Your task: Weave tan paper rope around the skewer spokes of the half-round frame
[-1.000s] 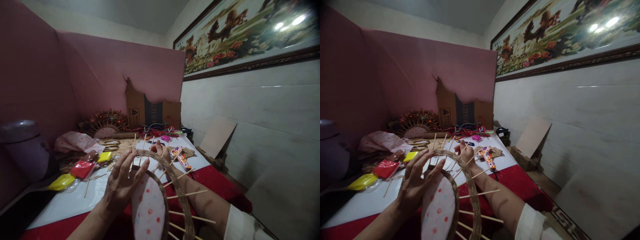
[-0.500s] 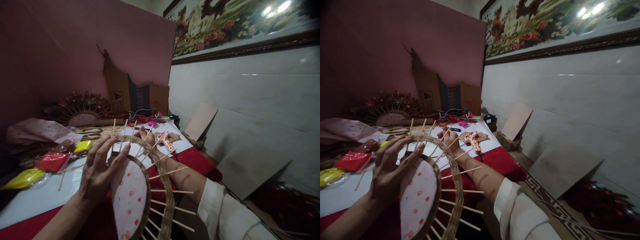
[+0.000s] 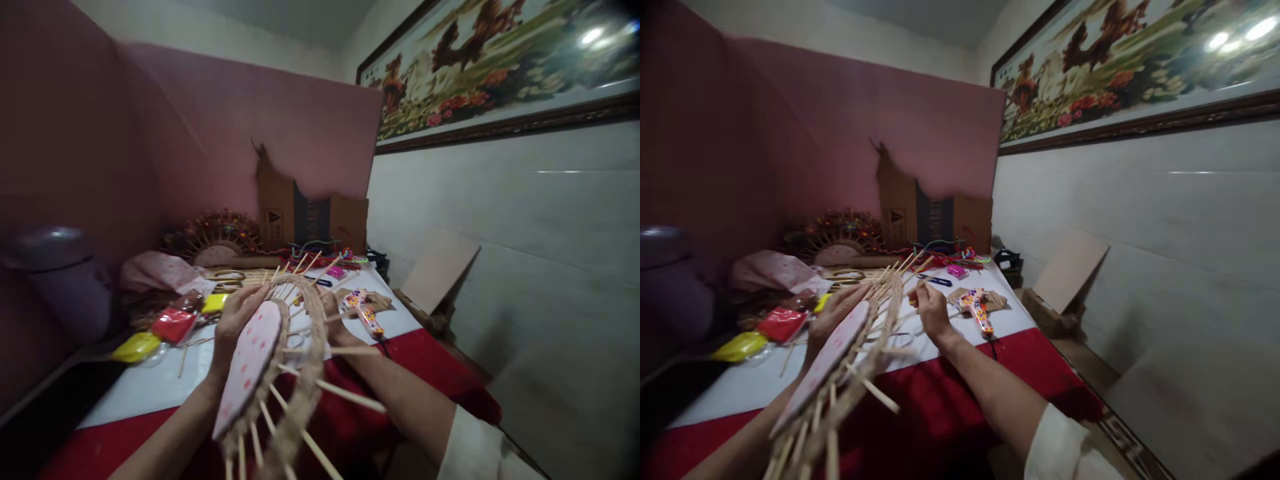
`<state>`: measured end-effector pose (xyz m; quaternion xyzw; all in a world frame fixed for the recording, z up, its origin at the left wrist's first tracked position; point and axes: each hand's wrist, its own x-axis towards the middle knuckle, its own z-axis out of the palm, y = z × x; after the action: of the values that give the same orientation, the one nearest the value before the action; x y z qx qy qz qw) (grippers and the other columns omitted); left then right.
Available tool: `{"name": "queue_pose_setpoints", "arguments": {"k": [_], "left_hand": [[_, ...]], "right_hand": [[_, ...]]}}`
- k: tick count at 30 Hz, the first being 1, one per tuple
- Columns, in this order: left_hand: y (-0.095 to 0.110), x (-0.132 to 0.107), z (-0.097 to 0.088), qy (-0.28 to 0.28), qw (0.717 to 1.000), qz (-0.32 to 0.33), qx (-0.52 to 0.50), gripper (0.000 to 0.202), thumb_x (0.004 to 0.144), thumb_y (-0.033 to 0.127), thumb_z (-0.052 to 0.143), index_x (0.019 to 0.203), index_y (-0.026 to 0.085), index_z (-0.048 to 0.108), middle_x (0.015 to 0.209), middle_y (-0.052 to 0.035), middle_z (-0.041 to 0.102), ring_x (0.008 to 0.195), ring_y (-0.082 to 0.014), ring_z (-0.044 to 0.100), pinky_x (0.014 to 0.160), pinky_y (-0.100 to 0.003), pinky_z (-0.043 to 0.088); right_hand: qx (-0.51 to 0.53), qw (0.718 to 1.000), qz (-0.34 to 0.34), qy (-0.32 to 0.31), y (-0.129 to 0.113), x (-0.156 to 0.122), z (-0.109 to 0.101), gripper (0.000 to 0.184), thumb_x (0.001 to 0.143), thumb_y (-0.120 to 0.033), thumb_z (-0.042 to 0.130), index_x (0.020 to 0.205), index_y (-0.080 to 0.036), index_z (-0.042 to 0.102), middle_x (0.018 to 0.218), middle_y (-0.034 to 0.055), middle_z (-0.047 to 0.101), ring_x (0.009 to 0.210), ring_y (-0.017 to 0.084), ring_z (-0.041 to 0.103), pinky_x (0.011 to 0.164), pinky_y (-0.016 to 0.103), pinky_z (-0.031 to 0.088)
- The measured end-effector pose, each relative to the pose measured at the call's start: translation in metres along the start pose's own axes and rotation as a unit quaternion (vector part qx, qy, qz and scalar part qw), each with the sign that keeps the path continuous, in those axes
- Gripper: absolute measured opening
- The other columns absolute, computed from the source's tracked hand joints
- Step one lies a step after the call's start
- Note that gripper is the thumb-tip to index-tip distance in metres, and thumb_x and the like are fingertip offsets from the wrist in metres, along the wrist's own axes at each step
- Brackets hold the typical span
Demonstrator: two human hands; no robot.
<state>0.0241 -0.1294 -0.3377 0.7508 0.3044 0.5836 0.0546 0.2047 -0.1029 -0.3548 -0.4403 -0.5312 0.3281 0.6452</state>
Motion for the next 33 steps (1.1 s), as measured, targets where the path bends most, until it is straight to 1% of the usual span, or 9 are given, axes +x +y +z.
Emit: {"name": "queue_pose_setpoints", "arguments": {"k": [2,4,6,11,16,20,23,26,33], "left_hand": [[0.000,0.003,0.000,0.019,0.999,-0.042,-0.012,0.039,0.079,0.031,0.057,0.117,0.025,0.056,0.110,-0.0065,0.061,0.106,-0.0246,0.053,0.091,-0.043,0.043],[0.004,0.007,0.001,0.047,0.967,-0.180,-0.173,0.037,0.080,0.034,0.056,0.116,0.026,0.056,0.109,-0.0052,0.063,0.108,-0.0243,0.053,0.092,-0.043,0.044],[0.010,0.010,0.002,0.047,0.943,-0.215,-0.249,0.037,0.086,0.041,0.044,0.117,0.023,0.053,0.109,-0.0072,0.063,0.103,-0.0238,0.058,0.087,-0.043,0.048],[0.020,0.015,0.000,-0.008,0.819,-0.275,-0.503,0.047,0.088,0.050,0.033,0.123,0.023,0.049,0.120,-0.0110,0.059,0.111,-0.0234,0.054,0.095,-0.045,0.044],[0.029,0.016,-0.003,-0.035,0.703,-0.327,-0.631,0.043,0.087,0.046,0.037,0.116,0.022,0.057,0.121,-0.0097,0.059,0.117,-0.0227,0.049,0.102,-0.042,0.037],[0.035,0.018,-0.005,-0.024,0.629,-0.404,-0.664,0.045,0.088,0.044,0.031,0.118,0.021,0.055,0.111,-0.0104,0.065,0.112,-0.0236,0.054,0.098,-0.042,0.039],[0.033,0.017,-0.007,-0.007,0.612,-0.436,-0.660,0.046,0.087,0.045,0.032,0.119,0.020,0.055,0.103,-0.0117,0.067,0.106,-0.0244,0.057,0.094,-0.041,0.043],[0.030,0.016,-0.009,-0.005,0.613,-0.448,-0.651,0.045,0.086,0.046,0.034,0.119,0.023,0.054,0.096,-0.0105,0.069,0.100,-0.0234,0.061,0.090,-0.039,0.045],[0.032,0.020,-0.011,0.036,0.628,-0.490,-0.603,0.040,0.088,0.043,0.032,0.104,0.021,0.062,0.081,-0.0095,0.071,0.081,-0.0196,0.066,0.073,-0.032,0.052]], "right_hand": [[0.007,1.000,-0.020,-0.016,-0.006,-0.005,0.001,0.046,0.081,-0.056,0.043,0.074,-0.015,0.062,0.068,0.0038,0.060,0.059,0.012,0.052,0.054,0.023,0.042],[0.005,0.998,-0.052,-0.018,-0.012,-0.009,0.002,0.046,0.083,-0.055,0.041,0.083,-0.015,0.064,0.082,0.0067,0.063,0.068,0.014,0.056,0.065,0.027,0.045],[0.026,0.997,-0.065,-0.041,-0.017,-0.013,0.002,0.046,0.085,-0.054,0.038,0.092,-0.016,0.063,0.097,0.0091,0.062,0.083,0.017,0.058,0.076,0.030,0.046],[0.141,0.974,-0.063,-0.166,-0.024,-0.022,0.005,0.047,0.081,-0.057,0.045,0.106,-0.020,0.057,0.114,0.0099,0.055,0.108,0.021,0.051,0.093,0.036,0.040],[0.192,0.936,-0.040,-0.291,-0.029,-0.029,0.010,0.061,0.068,-0.051,0.067,0.119,-0.024,0.047,0.118,0.0092,0.051,0.104,0.021,0.051,0.082,0.032,0.046],[0.191,0.923,-0.008,-0.333,-0.025,-0.029,0.013,0.051,0.066,-0.047,0.070,0.106,-0.021,0.052,0.087,0.0030,0.056,0.067,0.012,0.052,0.059,0.024,0.044],[0.111,0.947,-0.027,-0.300,-0.018,-0.030,0.011,0.032,0.077,-0.048,0.058,0.087,-0.017,0.057,0.061,-0.0034,0.045,0.051,0.007,0.037,0.049,0.021,0.033],[0.015,0.962,-0.050,-0.266,-0.012,-0.030,0.006,0.035,0.086,-0.046,0.045,0.071,-0.015,0.055,0.052,-0.0054,0.036,0.047,0.006,0.029,0.045,0.021,0.025],[-0.091,0.962,-0.052,-0.254,-0.012,-0.030,0.001,0.034,0.087,-0.042,0.043,0.073,-0.015,0.059,0.051,-0.0050,0.038,0.048,0.007,0.033,0.047,0.020,0.027]]}}
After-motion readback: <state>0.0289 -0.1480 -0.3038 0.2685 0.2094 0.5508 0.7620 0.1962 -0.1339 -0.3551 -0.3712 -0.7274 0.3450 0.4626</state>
